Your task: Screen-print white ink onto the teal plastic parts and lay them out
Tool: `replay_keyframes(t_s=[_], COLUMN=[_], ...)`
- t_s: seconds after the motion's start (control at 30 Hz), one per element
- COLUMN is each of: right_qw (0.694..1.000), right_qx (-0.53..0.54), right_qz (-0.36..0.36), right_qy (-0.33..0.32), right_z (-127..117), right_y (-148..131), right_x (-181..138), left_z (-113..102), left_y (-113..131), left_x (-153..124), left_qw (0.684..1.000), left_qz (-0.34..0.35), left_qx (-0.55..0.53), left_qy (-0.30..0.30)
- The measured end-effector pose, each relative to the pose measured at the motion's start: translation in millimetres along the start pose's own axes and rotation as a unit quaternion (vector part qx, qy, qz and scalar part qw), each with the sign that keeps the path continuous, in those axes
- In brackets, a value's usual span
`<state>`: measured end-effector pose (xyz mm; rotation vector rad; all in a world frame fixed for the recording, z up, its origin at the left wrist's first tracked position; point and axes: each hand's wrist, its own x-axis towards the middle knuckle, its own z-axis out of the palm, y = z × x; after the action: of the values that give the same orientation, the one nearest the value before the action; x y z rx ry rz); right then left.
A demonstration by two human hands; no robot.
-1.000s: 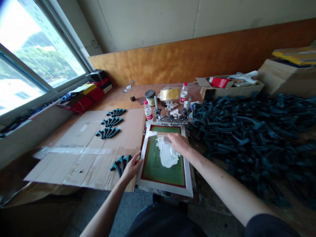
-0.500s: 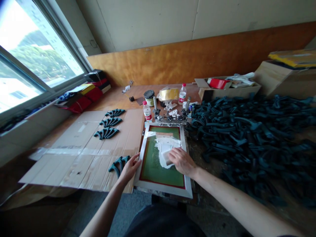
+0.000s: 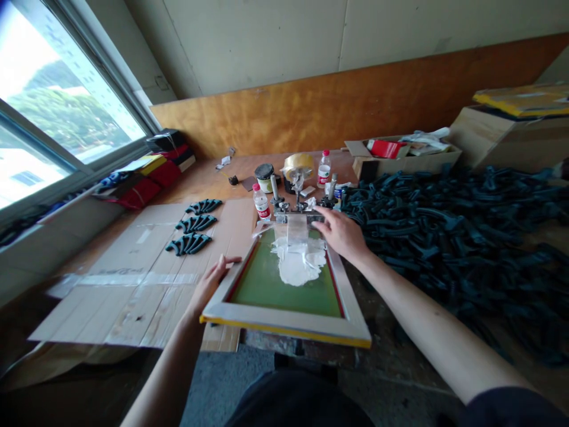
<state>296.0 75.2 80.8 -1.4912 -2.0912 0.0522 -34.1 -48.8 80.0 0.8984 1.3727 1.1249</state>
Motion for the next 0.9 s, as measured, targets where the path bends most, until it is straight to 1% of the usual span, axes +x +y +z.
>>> replay_keyframes(t_s=[0.03, 0.07, 0.1, 0.13, 0.17, 0.23, 0.27, 0.3, 0.33, 0.37, 0.4, 0.43, 0.47, 0.5, 0.53, 0.57, 0.6, 0.63, 0.67, 0.7, 0.73, 0.77, 0.83, 0.87, 0.9], right_qw=[0.999, 0.998, 0.997, 0.996, 0.996, 0.993, 0.990, 0.987, 0.984, 0.983, 0.982, 0.983, 0.985, 0.989, 0.994, 0.998, 0.997, 0.992, 0.984, 0.978, 0.977, 0.982, 0.990, 0.989, 0.986], right_qx=[0.005, 0.006, 0.005, 0.004, 0.002, -0.013, -0.029, -0.045, -0.059, -0.064, -0.061, -0.050, -0.034, -0.014, 0.008, 0.034, 0.060, 0.082, 0.094, 0.091, 0.073, 0.036, -0.067, -0.106, -0.124], right_qz=[0.035, 0.062, 0.078, 0.077, 0.062, 0.013, -0.005, -0.013, -0.004, 0.022, 0.056, 0.087, 0.107, 0.108, 0.086, 0.039, -0.021, -0.085, -0.140, -0.175, -0.189, -0.173, -0.118, -0.105, -0.108], right_qy=[0.010, 0.007, -0.008, -0.033, -0.065, -0.119, -0.138, -0.154, -0.167, -0.172, -0.170, -0.155, -0.129, -0.096, -0.063, -0.043, -0.040, -0.047, -0.059, -0.068, -0.067, -0.061, -0.031, -0.013, 0.016], right_z=[-1, 2, 8, 16, 28, 53, 64, 73, 80, 83, 84, 83, 81, 78, 76, 73, 70, 66, 62, 58, 54, 52, 54, 59, 65], right_y=[12, 21, 28, 32, 32, 25, 19, 12, 4, -4, -13, -25, -37, -52, -66, -80, -90, -94, -90, -77, -55, -25, 50, 90, 126], right_x=[-8, -19, -33, -49, -66, -96, -107, -115, -121, -124, -125, -126, -127, -129, -131, -134, -136, -139, -141, -142, -144, -145, -147, -150, -154], left_z=[5, 10, 15, 21, 26, 36, 40, 45, 50, 55, 61, 67, 74, 81, 86, 90, 91, 89, 82, 70, 54, 33, -17, -42, -65], left_y=[14, 29, 43, 57, 69, 88, 93, 92, 85, 73, 55, 34, 11, -13, -34, -53, -67, -77, -84, -89, -93, -97, -107, -113, -120], left_x=[5, 11, 19, 27, 35, 49, 52, 53, 50, 43, 33, 21, 6, -9, -23, -35, -44, -50, -51, -49, -44, -40, -33, -32, -33], left_qw=[0.999, 0.997, 0.992, 0.987, 0.984, 0.981, 0.979, 0.977, 0.973, 0.973, 0.981, 0.990, 0.995, 0.985, 0.974, 0.967, 0.964, 0.964, 0.966, 0.969, 0.973, 0.977, 0.974, 0.961, 0.944], left_qz=[0.033, 0.071, 0.109, 0.142, 0.164, 0.178, 0.184, 0.191, 0.194, 0.180, 0.138, 0.071, -0.020, -0.127, -0.182, -0.212, -0.222, -0.216, -0.203, -0.188, -0.173, -0.159, -0.152, -0.162, -0.180], left_qx=[-0.020, -0.039, -0.056, -0.068, -0.073, -0.077, -0.085, -0.096, -0.110, -0.122, -0.124, -0.115, -0.096, -0.068, -0.072, -0.092, -0.118, -0.144, -0.159, -0.160, -0.148, -0.121, -0.010, 0.058, 0.121], left_qy=[0.003, 0.003, 0.002, -0.001, -0.005, -0.010, 0.002, 0.024, 0.053, 0.071, 0.063, 0.032, -0.022, -0.099, -0.111, -0.109, -0.089, -0.057, -0.028, 0.003, 0.037, 0.076, 0.169, 0.215, 0.251])
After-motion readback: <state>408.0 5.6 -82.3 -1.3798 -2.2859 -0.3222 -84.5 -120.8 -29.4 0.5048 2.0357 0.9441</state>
